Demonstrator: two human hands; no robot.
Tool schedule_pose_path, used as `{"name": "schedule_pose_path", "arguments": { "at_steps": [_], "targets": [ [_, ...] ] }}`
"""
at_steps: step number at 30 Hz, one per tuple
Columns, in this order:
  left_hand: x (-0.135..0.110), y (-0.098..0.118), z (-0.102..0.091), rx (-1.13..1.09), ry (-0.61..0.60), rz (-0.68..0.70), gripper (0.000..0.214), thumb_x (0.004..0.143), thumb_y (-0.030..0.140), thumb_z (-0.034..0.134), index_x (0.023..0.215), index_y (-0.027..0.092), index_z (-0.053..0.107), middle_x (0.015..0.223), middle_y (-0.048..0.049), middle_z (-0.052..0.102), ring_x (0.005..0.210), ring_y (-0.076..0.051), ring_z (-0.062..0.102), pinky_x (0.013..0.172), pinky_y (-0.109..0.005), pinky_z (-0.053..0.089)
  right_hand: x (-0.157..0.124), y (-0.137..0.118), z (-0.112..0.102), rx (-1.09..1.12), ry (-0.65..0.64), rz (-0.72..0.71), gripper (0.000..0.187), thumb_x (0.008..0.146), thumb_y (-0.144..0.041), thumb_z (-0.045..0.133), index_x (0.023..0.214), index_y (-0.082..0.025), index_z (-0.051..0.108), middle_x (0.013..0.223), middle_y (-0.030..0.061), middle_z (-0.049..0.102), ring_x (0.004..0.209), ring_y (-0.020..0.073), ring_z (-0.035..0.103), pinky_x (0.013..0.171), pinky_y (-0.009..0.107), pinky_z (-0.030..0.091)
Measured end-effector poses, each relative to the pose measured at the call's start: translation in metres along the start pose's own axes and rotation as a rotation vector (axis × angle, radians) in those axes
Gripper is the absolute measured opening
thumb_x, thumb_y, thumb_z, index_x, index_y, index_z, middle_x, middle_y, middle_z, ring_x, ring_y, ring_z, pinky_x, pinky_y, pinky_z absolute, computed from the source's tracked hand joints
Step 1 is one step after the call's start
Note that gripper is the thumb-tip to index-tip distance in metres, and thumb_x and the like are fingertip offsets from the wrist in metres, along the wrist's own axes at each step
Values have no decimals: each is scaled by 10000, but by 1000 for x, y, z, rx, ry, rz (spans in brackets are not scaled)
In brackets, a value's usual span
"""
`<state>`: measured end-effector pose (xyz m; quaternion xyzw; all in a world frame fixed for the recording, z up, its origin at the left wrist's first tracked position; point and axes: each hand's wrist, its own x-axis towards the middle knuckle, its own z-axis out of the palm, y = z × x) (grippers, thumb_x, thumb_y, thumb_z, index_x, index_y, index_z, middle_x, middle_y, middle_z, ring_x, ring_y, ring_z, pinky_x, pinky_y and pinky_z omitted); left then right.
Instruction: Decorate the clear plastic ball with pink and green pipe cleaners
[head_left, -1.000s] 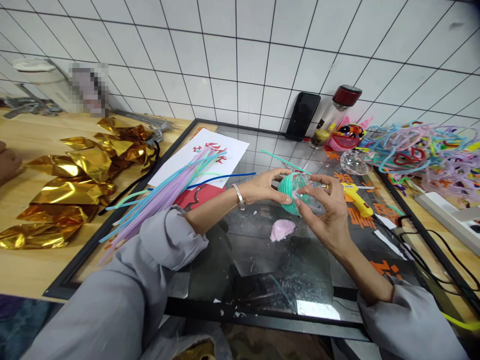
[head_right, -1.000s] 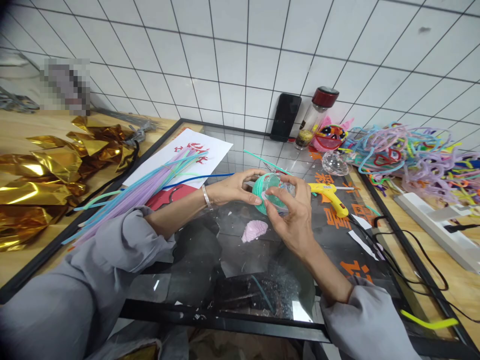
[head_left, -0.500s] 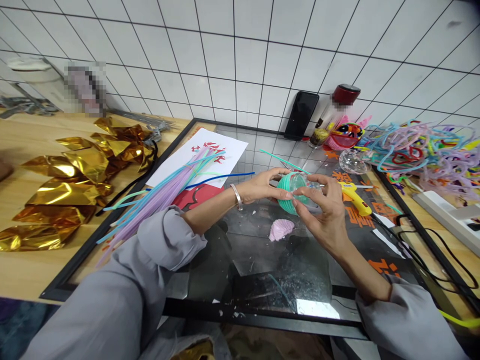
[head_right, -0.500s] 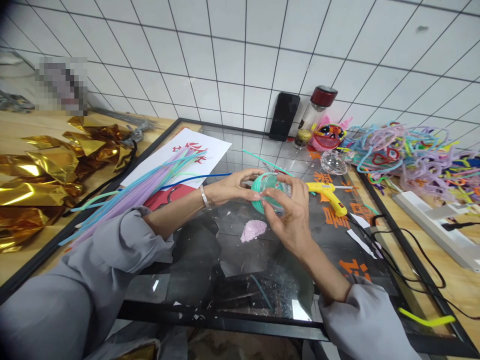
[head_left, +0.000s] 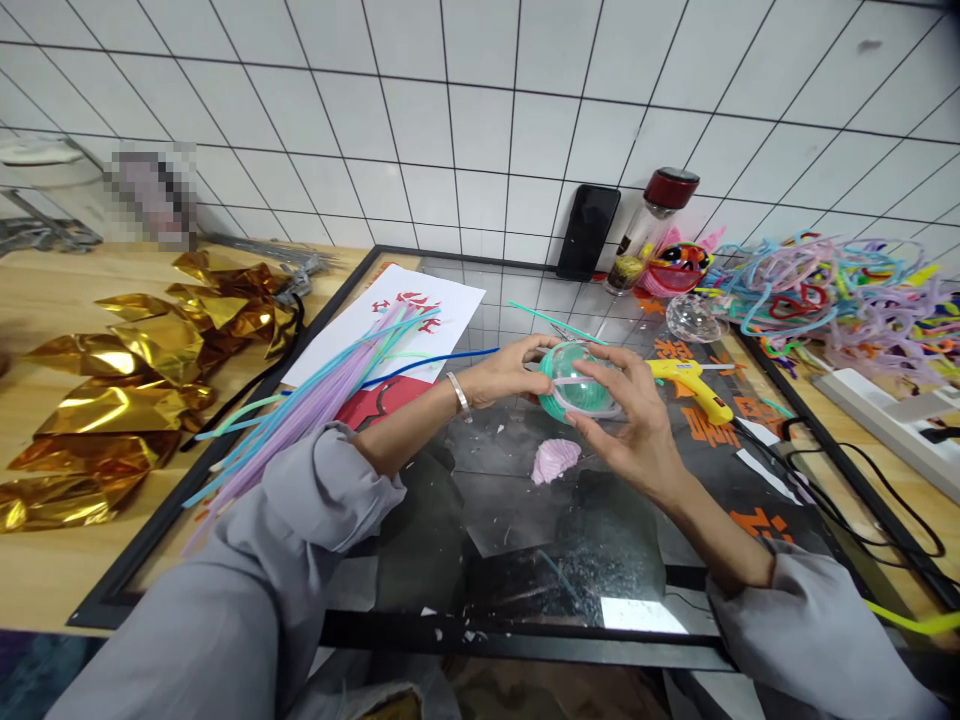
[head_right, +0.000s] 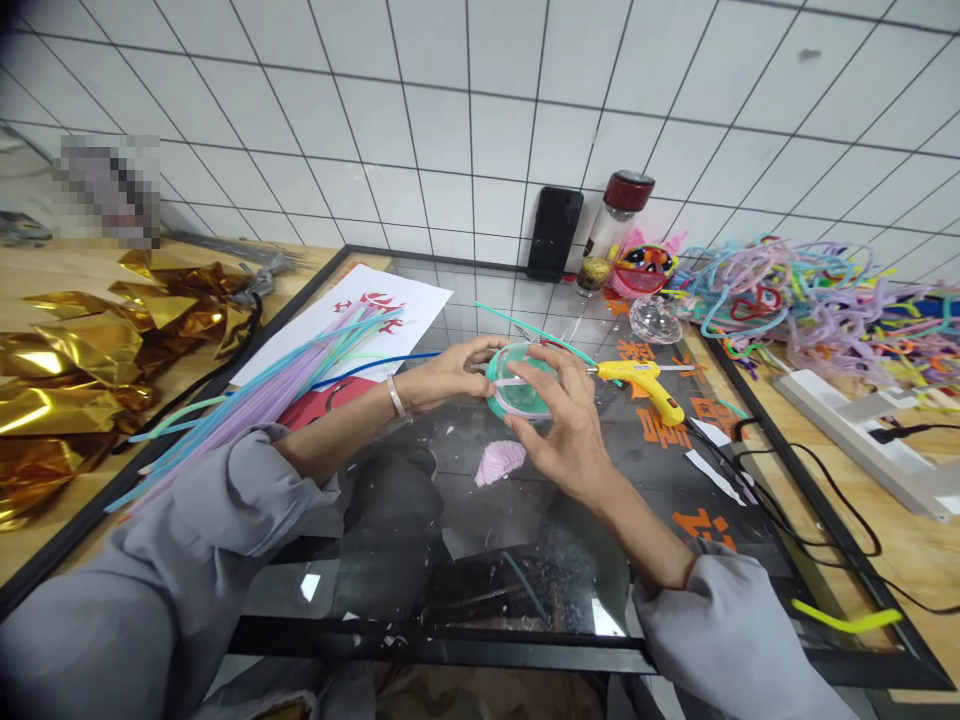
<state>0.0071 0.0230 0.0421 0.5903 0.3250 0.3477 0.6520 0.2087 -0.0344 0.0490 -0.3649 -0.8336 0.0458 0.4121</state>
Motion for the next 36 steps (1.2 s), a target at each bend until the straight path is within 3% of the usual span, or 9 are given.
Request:
{"name": "schedule_pose_path", "arguments": {
  "at_steps": [3,10,14,20,24,27,30,32,36],
  "targets": [
    [1,-3,-8,-45,-32,-38,634,604,186,714,1211,201,533,1197,-79,566,913,-163,590,697,-268,524,-3,6,-5,138,-58,22,614,832,-321,681,1403,-299,458,1431,125,470,1351,321,445,1101,576,375],
    [2,-7,-20,29,-68,-12,709,628,204,757,1296,163,523,1271,-129,592,1051,-216,590,755,-262,527,-13,24,-8,485,-37,160,646,859,-400,666,1442,-309,403,1577,99,290,1477,282,305,1184,509,322],
    [0,-8,-27,120,-59,-56,725,666,245,752,1349,179,519,1299,-142,603,998,-217,613,709,-258,530,-15,33,-2,535,-50,216,698,837,-442,678,1456,-293,392,1582,106,292,1497,277,263,1206,507,278],
    [0,-14,-34,160,-27,-59,684,709,255,734,1362,186,543,1284,-141,631,859,-175,635,665,-255,537,-20,48,11,617,-53,303,754,750,-381,763,1431,-280,454,1518,126,425,1442,293,372,1172,538,318],
    [0,-15,-33,148,-15,-71,676,712,292,750,1348,179,549,1299,-144,624,732,-125,622,638,-256,551,-21,47,9,555,-49,388,772,707,-279,796,1416,-307,492,1484,106,478,1343,294,486,1032,514,486],
    [0,-16,-33,150,3,-59,665,709,310,772,1326,174,563,1315,-151,614,755,-132,630,641,-253,555,-20,44,6,472,-51,429,786,674,-224,804,1401,-319,521,1397,100,563,1010,249,660,763,427,600],
    [0,-19,-34,145,20,-35,670,699,329,799,1312,184,570,1369,-153,575,818,-154,651,657,-257,558,-20,43,6,545,-62,458,792,699,-190,756,1429,-339,487,1332,87,612,692,148,638,549,322,570],
    [1,-23,-34,126,37,-6,678,690,324,815,1307,196,566,1420,-148,532,890,-170,657,697,-261,565,-20,44,8,577,-48,446,780,714,-164,723,1432,-344,480,1367,85,588,722,152,645,550,314,566],
    [2,-28,-33,118,63,45,676,673,321,837,1281,200,567,1471,-145,475,967,-177,648,785,-280,566,-20,48,7,555,-39,362,750,732,-137,677,1432,-319,475,1490,100,470,1053,249,641,721,382,591]
  ]
}}
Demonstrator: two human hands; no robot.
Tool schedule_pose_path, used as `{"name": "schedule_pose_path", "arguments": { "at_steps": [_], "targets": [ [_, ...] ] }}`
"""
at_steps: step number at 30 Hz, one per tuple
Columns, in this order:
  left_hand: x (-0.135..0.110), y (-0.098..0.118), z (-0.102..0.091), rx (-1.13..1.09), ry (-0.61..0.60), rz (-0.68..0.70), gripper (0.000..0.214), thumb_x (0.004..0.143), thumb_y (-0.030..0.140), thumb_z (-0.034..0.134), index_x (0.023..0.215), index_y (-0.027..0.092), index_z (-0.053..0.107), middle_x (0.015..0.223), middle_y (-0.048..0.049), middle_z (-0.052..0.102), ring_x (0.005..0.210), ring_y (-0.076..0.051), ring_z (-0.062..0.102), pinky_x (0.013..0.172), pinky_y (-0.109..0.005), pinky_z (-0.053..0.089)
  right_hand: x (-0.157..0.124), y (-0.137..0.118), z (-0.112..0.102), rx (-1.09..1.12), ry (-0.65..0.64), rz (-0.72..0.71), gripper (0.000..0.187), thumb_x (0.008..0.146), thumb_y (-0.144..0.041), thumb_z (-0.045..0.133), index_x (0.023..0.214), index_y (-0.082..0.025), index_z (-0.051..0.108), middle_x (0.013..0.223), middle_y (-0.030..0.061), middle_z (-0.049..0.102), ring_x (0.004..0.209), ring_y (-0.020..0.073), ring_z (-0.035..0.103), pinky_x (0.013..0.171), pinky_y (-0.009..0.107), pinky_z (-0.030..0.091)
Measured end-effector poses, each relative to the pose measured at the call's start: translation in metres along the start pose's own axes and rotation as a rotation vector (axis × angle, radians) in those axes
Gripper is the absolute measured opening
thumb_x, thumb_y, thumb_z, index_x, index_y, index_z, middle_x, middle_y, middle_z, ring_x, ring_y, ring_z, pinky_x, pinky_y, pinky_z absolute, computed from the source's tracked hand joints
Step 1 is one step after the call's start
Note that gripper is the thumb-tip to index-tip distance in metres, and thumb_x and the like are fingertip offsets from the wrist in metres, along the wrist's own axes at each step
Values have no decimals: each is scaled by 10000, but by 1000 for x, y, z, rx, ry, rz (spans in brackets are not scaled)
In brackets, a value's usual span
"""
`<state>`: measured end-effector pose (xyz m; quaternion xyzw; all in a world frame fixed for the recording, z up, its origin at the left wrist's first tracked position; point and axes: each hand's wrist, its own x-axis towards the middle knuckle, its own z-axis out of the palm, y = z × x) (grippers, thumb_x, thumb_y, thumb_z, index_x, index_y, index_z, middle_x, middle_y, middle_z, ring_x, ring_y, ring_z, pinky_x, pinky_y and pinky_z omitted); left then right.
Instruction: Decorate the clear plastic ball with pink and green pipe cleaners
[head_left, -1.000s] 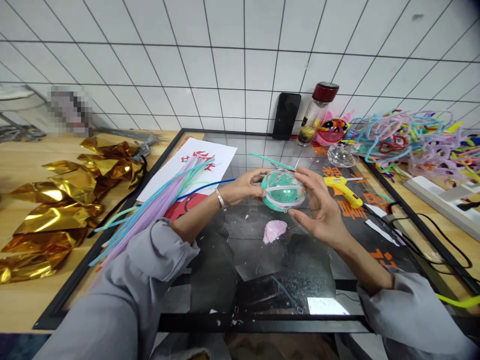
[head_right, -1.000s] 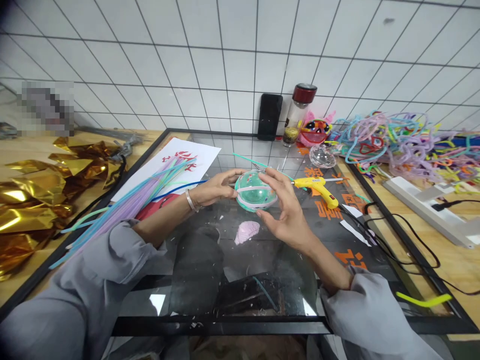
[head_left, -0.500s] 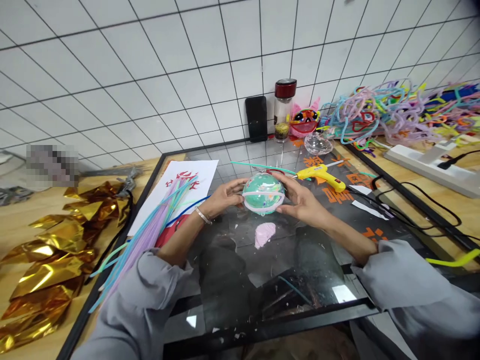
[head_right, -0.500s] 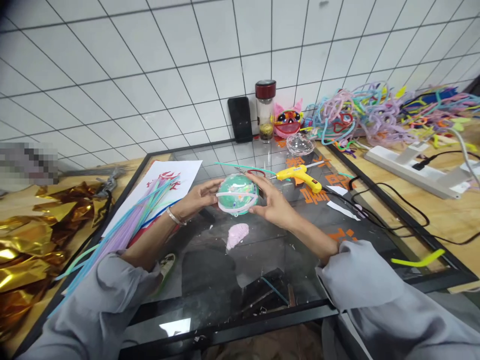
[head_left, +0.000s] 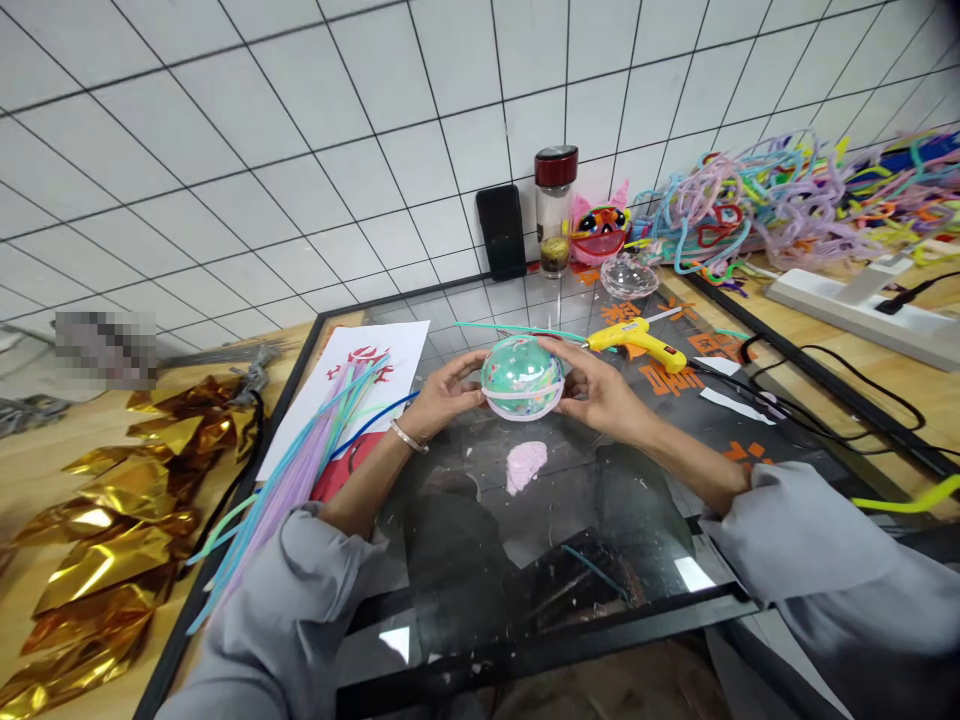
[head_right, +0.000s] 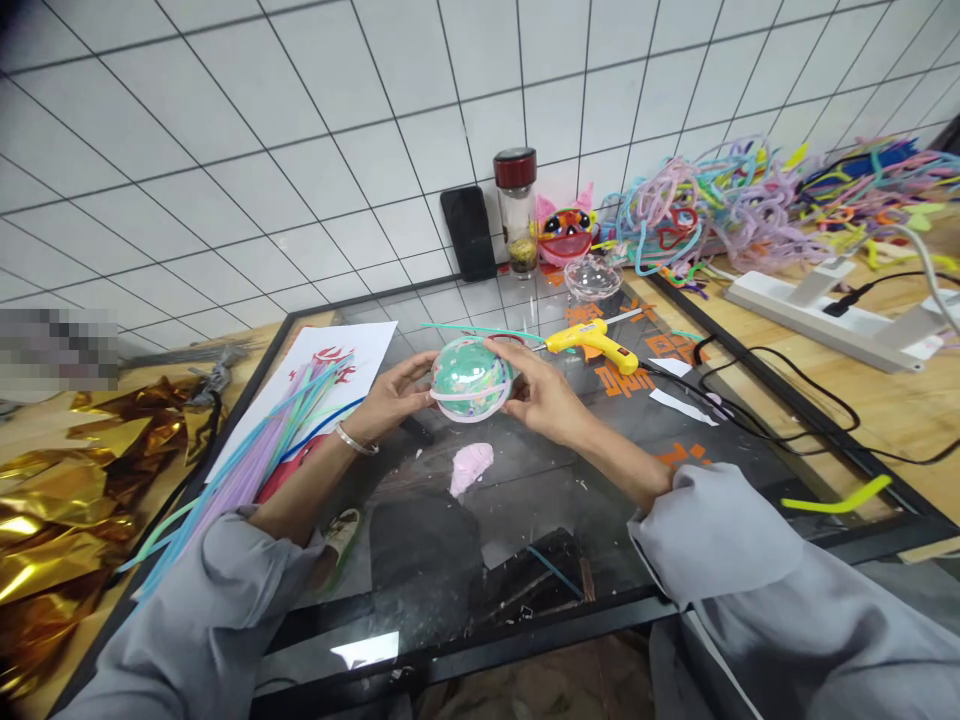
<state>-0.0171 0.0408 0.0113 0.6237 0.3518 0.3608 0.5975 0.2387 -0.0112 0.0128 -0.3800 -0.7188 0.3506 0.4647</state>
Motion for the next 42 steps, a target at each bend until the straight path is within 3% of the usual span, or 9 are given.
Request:
{"name": "schedule_pose_path", "arguments": {
  "at_steps": [6,10,16,32,36,42],
  "targets": [
    [0,1,4,19,41,67,673,644,352,852,1242,208,578,1410,-117,506,891,-142,641,807,-290,550,0,3,-8,-21,-136,-24,865,727,-168,705,1495,-343,347,1566,108,343,1241,292,542,878,465,570],
    [0,-1,10,46,35,106,674,666,355,835,1260,217,547,1319,-93,544,892,-141,627,797,-275,541,1,12,-9,-25,-120,-27,945,702,-270,789,1514,-339,311,1574,111,319,1371,331,424,970,513,523],
    [-1,-7,17,90,-5,175,686,755,332,767,1361,247,456,1333,-106,515,907,-127,601,787,-252,526,1,20,-10,16,-92,28,1028,664,-380,847,1527,-325,289,1577,127,313,1379,333,418,1050,549,454],
    [2,-12,19,205,4,338,609,783,240,705,1356,265,502,1364,-107,449,887,-119,624,766,-248,530,1,21,-10,-139,-16,-47,894,731,-435,797,1505,-326,362,1516,119,415,1313,345,484,931,485,548],
    [2,-15,18,201,0,349,597,799,232,693,1363,275,503,1353,-103,458,886,-118,629,772,-252,534,1,20,-9,-207,20,-81,868,736,-487,780,1494,-320,391,1476,123,466,1290,355,497,866,475,574],
    [1,-13,19,199,-14,337,595,817,241,682,1377,285,488,1346,-102,444,881,-109,621,769,-249,537,1,23,-13,-213,-8,-89,884,735,-497,779,1501,-333,369,1491,114,448,1274,349,508,889,489,565]
  ]
}}
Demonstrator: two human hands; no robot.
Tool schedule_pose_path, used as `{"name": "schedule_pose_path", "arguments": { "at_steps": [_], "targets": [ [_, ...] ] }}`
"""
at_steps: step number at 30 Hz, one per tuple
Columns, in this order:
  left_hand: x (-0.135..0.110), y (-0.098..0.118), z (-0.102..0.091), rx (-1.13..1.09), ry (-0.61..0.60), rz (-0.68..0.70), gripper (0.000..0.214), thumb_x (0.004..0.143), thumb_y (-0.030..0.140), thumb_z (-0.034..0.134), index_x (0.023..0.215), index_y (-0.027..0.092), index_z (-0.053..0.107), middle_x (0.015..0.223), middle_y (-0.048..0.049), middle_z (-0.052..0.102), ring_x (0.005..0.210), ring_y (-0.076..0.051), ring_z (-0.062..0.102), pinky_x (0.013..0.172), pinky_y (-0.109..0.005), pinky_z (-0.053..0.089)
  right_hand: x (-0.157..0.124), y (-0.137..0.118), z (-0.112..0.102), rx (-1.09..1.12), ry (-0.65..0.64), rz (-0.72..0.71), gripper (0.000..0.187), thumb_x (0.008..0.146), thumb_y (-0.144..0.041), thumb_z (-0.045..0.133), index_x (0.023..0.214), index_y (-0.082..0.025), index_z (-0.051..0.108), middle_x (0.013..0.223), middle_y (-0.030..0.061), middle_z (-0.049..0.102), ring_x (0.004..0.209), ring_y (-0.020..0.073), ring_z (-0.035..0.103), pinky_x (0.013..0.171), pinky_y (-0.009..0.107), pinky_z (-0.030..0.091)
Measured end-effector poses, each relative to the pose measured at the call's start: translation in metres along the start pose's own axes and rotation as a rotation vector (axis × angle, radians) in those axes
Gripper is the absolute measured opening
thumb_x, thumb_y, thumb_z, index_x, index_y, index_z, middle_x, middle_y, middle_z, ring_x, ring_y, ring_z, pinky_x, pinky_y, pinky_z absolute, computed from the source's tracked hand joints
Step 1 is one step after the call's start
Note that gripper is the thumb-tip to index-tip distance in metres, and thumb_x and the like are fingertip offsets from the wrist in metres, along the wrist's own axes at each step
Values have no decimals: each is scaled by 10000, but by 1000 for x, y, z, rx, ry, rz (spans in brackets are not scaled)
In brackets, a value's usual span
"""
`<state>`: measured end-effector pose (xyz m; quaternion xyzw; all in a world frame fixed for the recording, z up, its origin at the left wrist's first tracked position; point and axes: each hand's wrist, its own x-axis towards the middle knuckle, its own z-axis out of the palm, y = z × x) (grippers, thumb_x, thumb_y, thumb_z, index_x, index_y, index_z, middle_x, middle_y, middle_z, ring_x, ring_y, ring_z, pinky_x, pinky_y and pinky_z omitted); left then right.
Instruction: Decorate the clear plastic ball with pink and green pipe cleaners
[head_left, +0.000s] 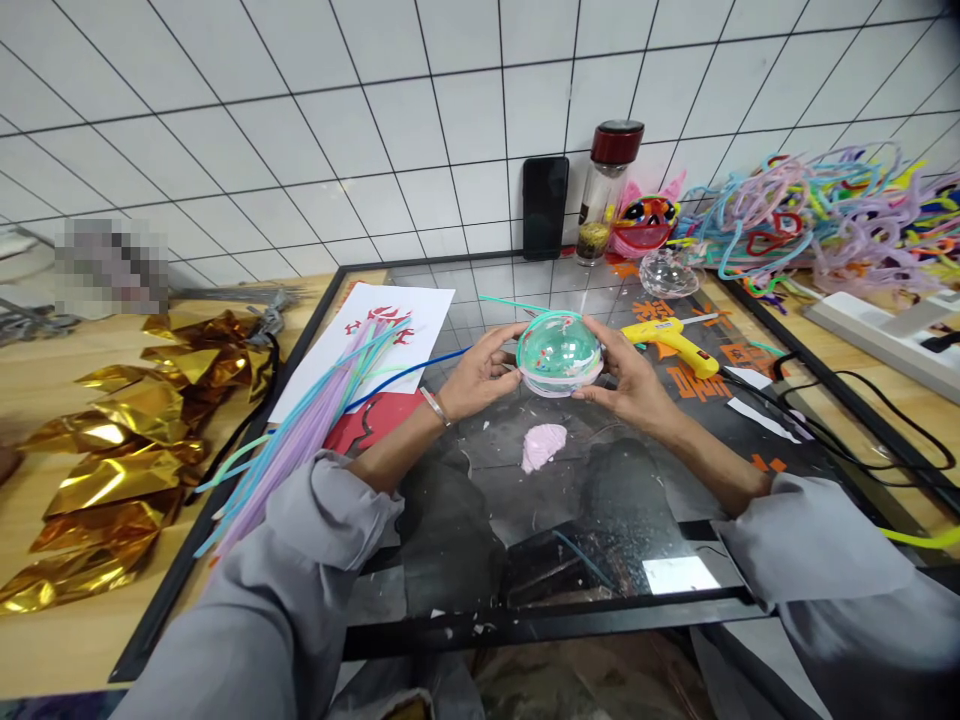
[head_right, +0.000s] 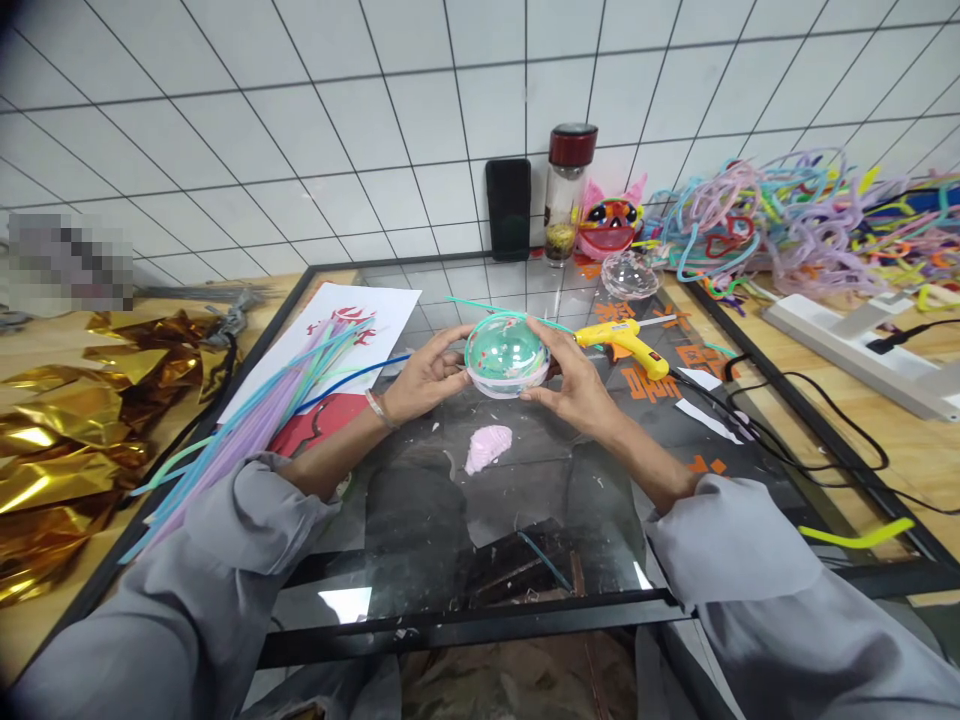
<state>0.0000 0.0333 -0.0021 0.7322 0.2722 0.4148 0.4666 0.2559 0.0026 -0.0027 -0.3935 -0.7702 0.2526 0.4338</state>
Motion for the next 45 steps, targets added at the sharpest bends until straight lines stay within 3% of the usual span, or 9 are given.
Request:
{"name": "schedule_pose_path", "arguments": {
  "at_steps": [4,10,21,25,33,40,45],
  "targets": [
    [0,2,1,2,3,14,564,834,255,672,1369,281,496,1305,-98,453,859,-99,602,770,-259,536,0,4,-2,53,-37,34,935,724,-482,792,1518,-326,324,1509,123,416,1255,342,528,942,516,538],
    [0,3,2,40,-1,22,547,852,311,668,1370,265,499,1348,-131,450,861,-109,593,773,-280,536,0,5,-3,-26,-28,39,1013,705,-490,804,1541,-321,258,1548,125,380,1351,365,447,1044,582,451],
    [0,9,3,69,-3,29,535,871,335,637,1381,255,495,1342,-142,481,864,-127,599,757,-282,537,-1,4,-3,-100,-1,53,1020,688,-525,804,1535,-287,287,1507,137,433,1257,360,530,985,534,502],
    [0,7,4,63,10,22,525,862,314,641,1361,240,494,1341,-140,482,859,-119,599,763,-274,531,-1,4,-2,-97,-4,48,1017,690,-526,803,1533,-300,281,1511,134,427,1295,368,499,1002,557,485],
    [-1,4,7,58,84,-28,449,832,284,652,1219,208,438,1225,-89,515,799,-78,597,701,-211,500,1,3,-2,-104,-61,-37,1093,680,-527,810,1560,-279,210,1553,152,363,1434,385,338,1137,597,330],
    [-1,1,6,52,66,-58,411,817,253,647,1147,209,406,988,-17,564,770,-85,615,682,-203,500,-1,6,-2,15,-99,4,1090,692,-469,821,1562,-332,178,1590,129,297,1416,369,373,1077,575,430],
    [-3,1,6,97,67,-44,432,801,241,639,1160,203,403,863,15,592,739,-91,608,708,-223,503,0,3,-2,59,-95,23,1036,713,-458,808,1557,-311,225,1578,132,319,1411,361,387,1093,556,421]
  ]
}}
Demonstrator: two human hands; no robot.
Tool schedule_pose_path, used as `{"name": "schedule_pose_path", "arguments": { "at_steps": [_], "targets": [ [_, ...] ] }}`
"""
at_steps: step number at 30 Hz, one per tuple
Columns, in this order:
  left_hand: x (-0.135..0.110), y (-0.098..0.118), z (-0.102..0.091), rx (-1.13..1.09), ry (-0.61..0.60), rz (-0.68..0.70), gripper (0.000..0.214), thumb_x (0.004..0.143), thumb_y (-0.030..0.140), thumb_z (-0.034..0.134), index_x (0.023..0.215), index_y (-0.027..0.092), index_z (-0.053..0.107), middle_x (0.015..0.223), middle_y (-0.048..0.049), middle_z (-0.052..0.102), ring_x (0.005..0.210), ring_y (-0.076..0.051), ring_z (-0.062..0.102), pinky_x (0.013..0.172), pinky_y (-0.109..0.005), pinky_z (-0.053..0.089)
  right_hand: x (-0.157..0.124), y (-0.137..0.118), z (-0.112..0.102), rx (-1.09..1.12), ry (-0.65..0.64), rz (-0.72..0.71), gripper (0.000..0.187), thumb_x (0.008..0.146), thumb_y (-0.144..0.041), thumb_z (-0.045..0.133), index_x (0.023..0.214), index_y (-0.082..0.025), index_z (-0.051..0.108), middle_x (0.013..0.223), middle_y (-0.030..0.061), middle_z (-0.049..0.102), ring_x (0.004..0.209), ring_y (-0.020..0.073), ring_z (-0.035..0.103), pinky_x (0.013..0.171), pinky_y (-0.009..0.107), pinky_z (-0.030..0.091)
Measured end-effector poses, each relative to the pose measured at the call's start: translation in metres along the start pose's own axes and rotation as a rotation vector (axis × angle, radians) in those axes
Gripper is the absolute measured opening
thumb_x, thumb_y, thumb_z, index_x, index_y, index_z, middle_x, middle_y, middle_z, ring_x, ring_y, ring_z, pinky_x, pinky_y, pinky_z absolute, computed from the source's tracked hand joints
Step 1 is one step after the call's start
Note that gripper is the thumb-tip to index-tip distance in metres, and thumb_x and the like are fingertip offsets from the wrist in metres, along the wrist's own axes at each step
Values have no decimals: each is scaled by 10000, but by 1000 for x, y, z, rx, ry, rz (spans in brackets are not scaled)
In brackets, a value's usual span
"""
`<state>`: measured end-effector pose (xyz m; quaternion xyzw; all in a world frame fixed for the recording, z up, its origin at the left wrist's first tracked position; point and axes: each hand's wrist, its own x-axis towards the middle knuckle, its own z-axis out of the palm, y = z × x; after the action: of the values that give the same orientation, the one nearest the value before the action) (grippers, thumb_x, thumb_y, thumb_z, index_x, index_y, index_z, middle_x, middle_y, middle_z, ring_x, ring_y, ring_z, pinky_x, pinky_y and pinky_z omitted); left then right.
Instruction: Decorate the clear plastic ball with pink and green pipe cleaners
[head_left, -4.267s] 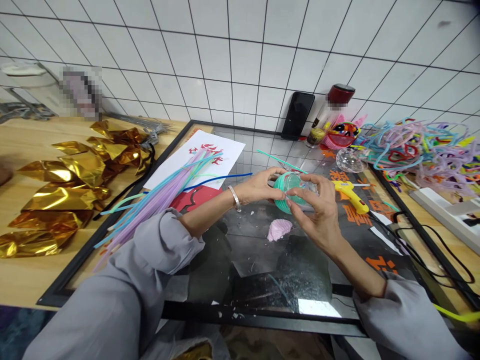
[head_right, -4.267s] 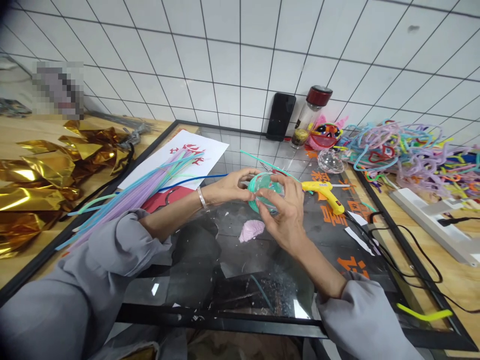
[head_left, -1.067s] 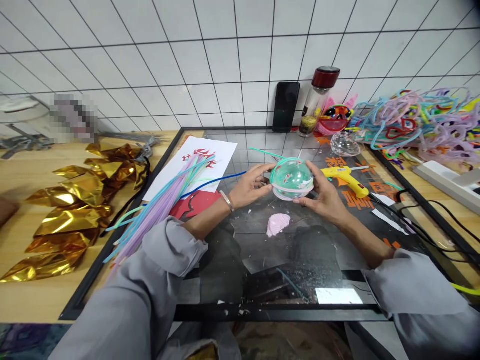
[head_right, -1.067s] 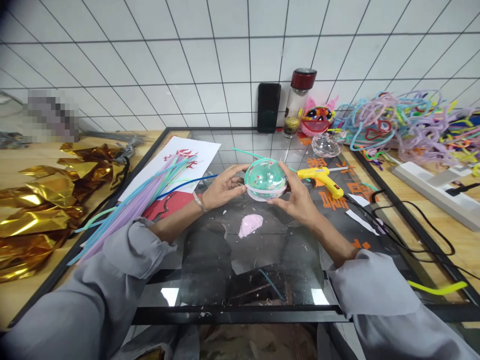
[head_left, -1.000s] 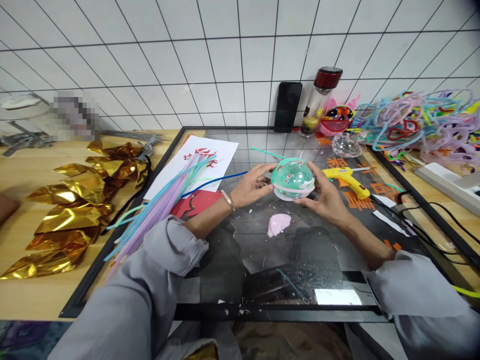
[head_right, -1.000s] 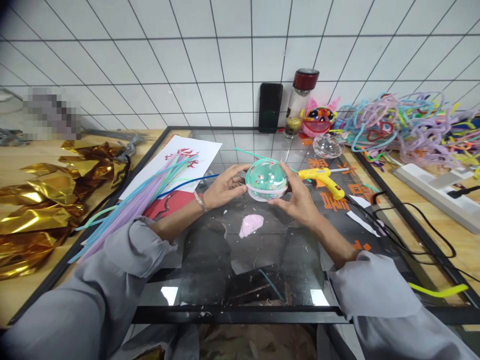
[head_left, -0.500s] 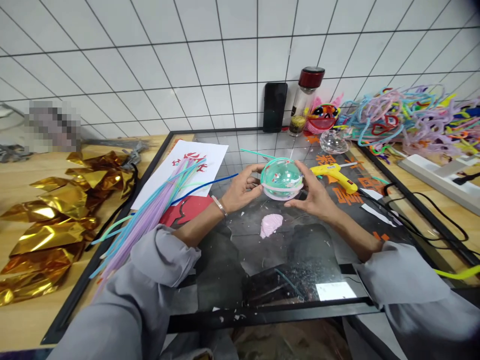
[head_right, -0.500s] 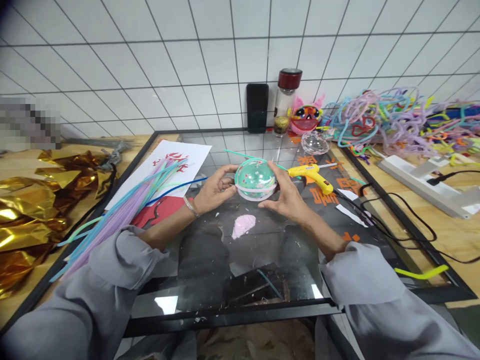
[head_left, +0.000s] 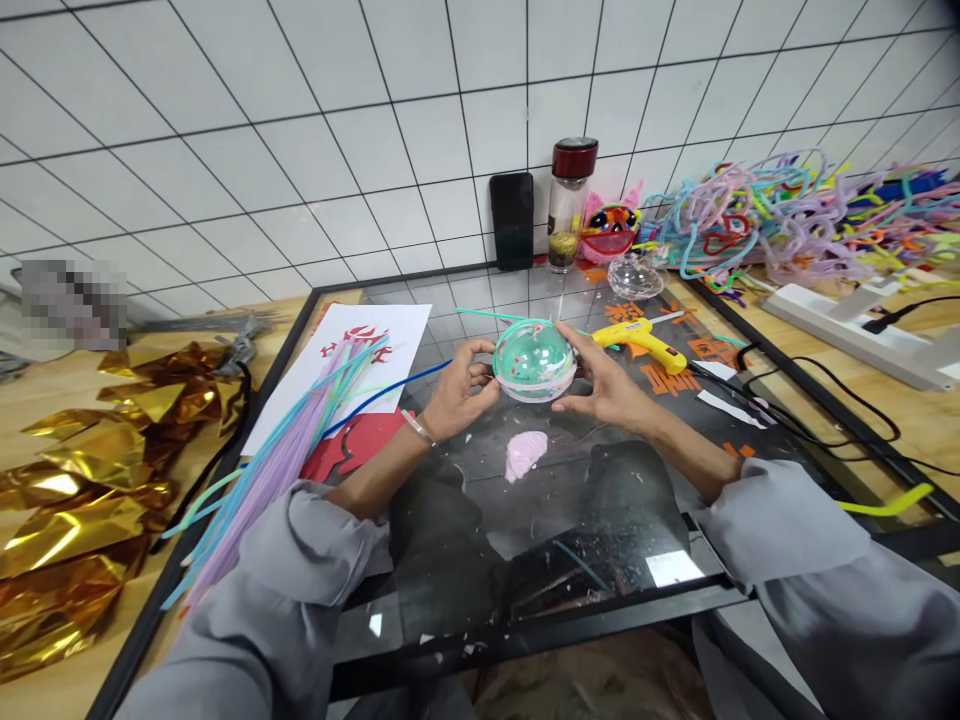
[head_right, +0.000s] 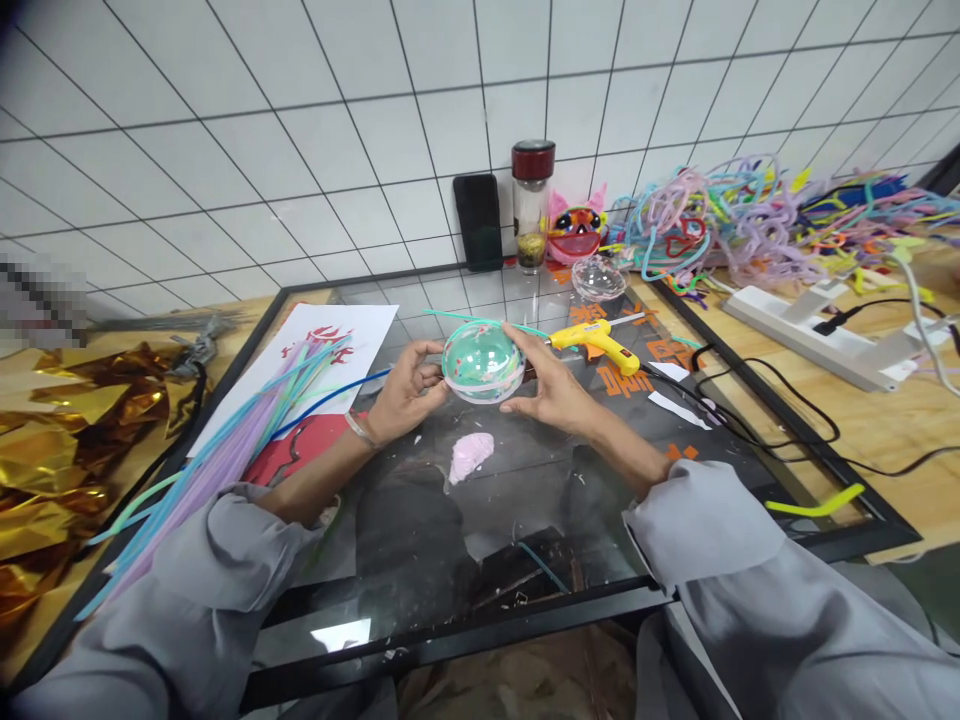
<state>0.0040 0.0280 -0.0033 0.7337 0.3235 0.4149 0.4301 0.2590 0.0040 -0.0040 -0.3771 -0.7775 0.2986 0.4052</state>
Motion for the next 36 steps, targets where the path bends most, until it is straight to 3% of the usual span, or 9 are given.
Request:
{"name": "schedule_pose_path", "arguments": {
  "at_steps": [5,8,12,16,21,28,31,33,36],
  "targets": [
    [-2,0,1,145,8,111,593,793,218,629,1325,213,368,1181,-86,536,764,-78,586,695,-225,528,2,-2,-1,-11,-2,-27,1049,705,-469,811,1559,-309,223,1557,136,346,1416,350,378,1119,553,383],
    [-3,2,1,280,-10,188,695,785,214,639,1413,203,342,1185,-104,503,802,-112,578,698,-263,556,3,-5,-2,-40,-9,-42,1066,693,-488,814,1559,-297,223,1547,141,359,1424,347,360,1137,563,349],
    [-3,8,0,473,3,298,695,743,209,667,1386,166,408,1217,-140,503,1109,-266,563,901,-435,557,5,-9,-4,-97,-16,-66,1063,692,-515,807,1558,-295,230,1538,143,373,1427,345,347,1164,587,284],
    [-2,9,1,502,5,367,720,721,213,698,1371,167,393,1481,-207,363,1423,-379,333,1119,-598,376,6,-11,-5,-134,-1,-93,1053,686,-540,802,1550,-290,254,1530,147,389,1428,347,350,1182,597,235],
    [-2,1,4,286,-41,332,852,742,186,679,1472,199,239,1482,-199,395,1373,-327,439,1099,-513,437,5,-11,-3,-58,-8,-30,1096,679,-525,813,1558,-281,204,1570,159,341,1442,355,348,1159,576,303],
    [1,14,0,488,-57,452,841,700,177,675,1455,232,309,1489,-174,341,1417,-369,336,1153,-608,316,5,-11,-1,-20,-12,-46,936,715,-497,796,1487,-272,317,1478,151,450,1338,335,484,1076,547,427],
    [2,18,0,424,-75,415,841,699,169,678,1442,218,288,1577,-193,223,1488,-383,216,1181,-612,262,4,-13,-1,-105,-21,-88,894,762,-533,742,1501,-283,307,1497,150,415,1372,350,434,1078,564,422],
    [2,17,1,346,-102,374,850,705,158,677,1444,218,261,1583,-197,240,1482,-365,257,1180,-584,290,3,-18,-1,-228,13,-122,892,772,-574,712,1510,-287,303,1499,154,383,1397,368,384,1091,580,405],
    [2,13,1,296,-104,340,853,707,155,686,1447,212,267,1542,-192,328,1421,-338,380,1156,-535,360,1,-27,0,-395,93,-178,857,803,-588,667,1505,-253,309,1401,170,433,1323,369,446,1067,570,435]
  ]
}}
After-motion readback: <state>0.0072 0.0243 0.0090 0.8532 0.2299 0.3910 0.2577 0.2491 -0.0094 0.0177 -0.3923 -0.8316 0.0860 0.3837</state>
